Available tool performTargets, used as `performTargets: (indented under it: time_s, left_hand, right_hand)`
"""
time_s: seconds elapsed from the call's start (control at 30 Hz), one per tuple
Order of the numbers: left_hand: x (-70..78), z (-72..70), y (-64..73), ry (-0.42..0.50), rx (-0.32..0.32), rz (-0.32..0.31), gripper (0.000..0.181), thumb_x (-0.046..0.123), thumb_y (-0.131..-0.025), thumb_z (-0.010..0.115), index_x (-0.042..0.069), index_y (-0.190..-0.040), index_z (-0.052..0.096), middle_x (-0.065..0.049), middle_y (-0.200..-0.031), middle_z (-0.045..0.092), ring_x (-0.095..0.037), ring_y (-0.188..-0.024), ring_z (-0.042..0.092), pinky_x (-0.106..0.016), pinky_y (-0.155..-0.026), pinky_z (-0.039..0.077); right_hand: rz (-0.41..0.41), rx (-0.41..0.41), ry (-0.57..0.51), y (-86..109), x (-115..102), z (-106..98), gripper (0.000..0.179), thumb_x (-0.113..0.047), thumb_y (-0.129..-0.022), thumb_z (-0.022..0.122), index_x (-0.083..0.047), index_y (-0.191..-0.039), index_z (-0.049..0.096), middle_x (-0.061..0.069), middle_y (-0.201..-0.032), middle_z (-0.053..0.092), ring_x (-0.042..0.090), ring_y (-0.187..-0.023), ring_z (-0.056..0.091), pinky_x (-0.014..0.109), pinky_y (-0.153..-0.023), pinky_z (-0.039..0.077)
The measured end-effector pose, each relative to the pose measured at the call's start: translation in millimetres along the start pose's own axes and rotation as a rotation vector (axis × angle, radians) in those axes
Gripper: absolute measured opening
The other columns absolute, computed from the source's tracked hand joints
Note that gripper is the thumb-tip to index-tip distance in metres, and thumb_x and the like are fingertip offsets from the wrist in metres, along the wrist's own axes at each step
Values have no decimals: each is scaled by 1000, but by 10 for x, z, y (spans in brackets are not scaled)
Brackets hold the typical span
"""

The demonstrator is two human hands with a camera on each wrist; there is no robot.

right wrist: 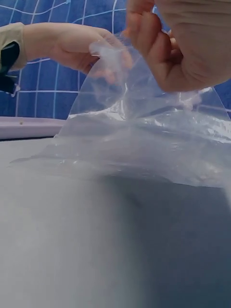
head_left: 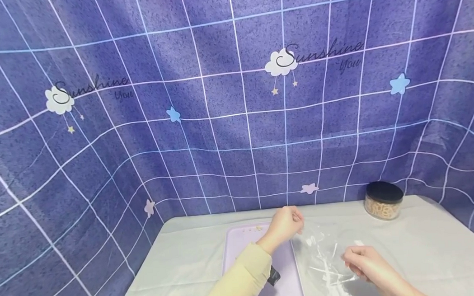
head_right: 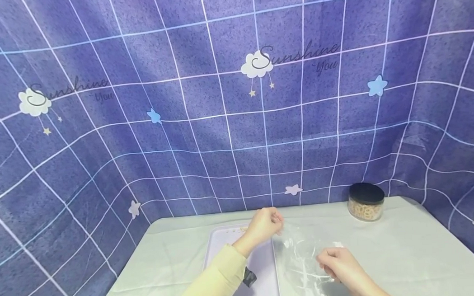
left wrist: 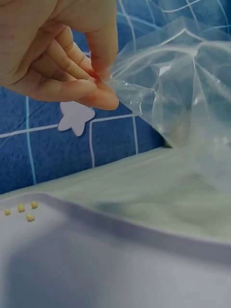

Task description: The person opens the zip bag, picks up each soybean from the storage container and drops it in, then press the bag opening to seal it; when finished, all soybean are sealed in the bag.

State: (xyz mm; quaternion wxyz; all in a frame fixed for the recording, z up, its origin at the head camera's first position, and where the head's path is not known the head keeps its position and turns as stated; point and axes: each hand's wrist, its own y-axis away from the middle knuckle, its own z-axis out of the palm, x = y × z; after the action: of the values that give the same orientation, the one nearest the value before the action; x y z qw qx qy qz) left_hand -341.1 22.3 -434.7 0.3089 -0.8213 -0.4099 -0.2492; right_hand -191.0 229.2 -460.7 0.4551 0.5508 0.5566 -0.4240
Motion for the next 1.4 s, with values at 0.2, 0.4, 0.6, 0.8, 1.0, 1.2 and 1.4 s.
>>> performTargets:
  time_s: [0.2, 0.4, 0.6, 0.8, 1.0, 1.2, 1.4]
  left_hand:
    - [131, -1, 32, -8, -39, 14, 10, 0, -82, 71, 9, -87, 70, 8, -65, 67, 2, -51, 58, -17, -53, 48]
    - [192, 18, 52, 0, -78, 37, 13, -3, -83, 72, 10, -84, 68, 8, -65, 65, 2, -49, 58, -17, -50, 49]
    - [207, 35, 54, -21, -92, 44, 13, -2, -83, 70, 11, -84, 68, 9, -63, 64, 3, -48, 56, -17, -48, 48]
    - [206, 55, 80, -20, -82, 21, 12, 0, -85, 70, 8, -93, 68, 7, -67, 66, 2, -49, 58, -16, -55, 48]
    - [268, 97, 202, -61, -66, -72, 34, 20, -85, 82, 9, -107, 58, 8, -65, 61, -3, -49, 56, -20, -54, 46]
    - [335, 178, 369, -51, -98, -155, 43, 22, -79, 87, 11, -104, 54, 6, -59, 58, -5, -46, 56, -22, -50, 46]
    - [293, 179, 406, 23, -91, -161, 35, 0, -77, 78, 12, -100, 55, 6, -56, 61, -6, -47, 57, -22, -50, 46]
  right_hand:
    - [-285, 340, 347, -88, 17, 26, 28, -10, -83, 76, -8, -82, 47, -3, -70, 42, 10, -62, 42, 27, -58, 37]
    - [-802, 504, 709, -289, -88, -8, 46, 9, -64, 78, -10, -102, 58, 15, -113, 58, 35, -101, 59, 52, -83, 50]
    - [-1037, 356, 913, -462, -229, -35, 45, 16, -57, 71, -17, -87, 65, 5, -105, 68, 30, -88, 67, 43, -71, 57]
    - [-998, 310, 957, -520, -223, -35, 41, 19, -60, 72, -19, -75, 66, -7, -86, 68, 17, -73, 67, 29, -61, 55]
    - [-763, 282, 908, -522, -240, -26, 31, 17, -71, 70, -11, -83, 74, -3, -82, 71, 18, -72, 68, 33, -65, 57]
    - [-619, 249, 823, -500, -290, -41, 23, 14, -72, 74, -4, -88, 75, 5, -83, 72, 15, -68, 65, 32, -64, 57]
    - [-585, 204, 830, -470, -363, -36, 24, 13, -71, 74, -3, -89, 75, 5, -84, 72, 16, -68, 65, 33, -65, 58]
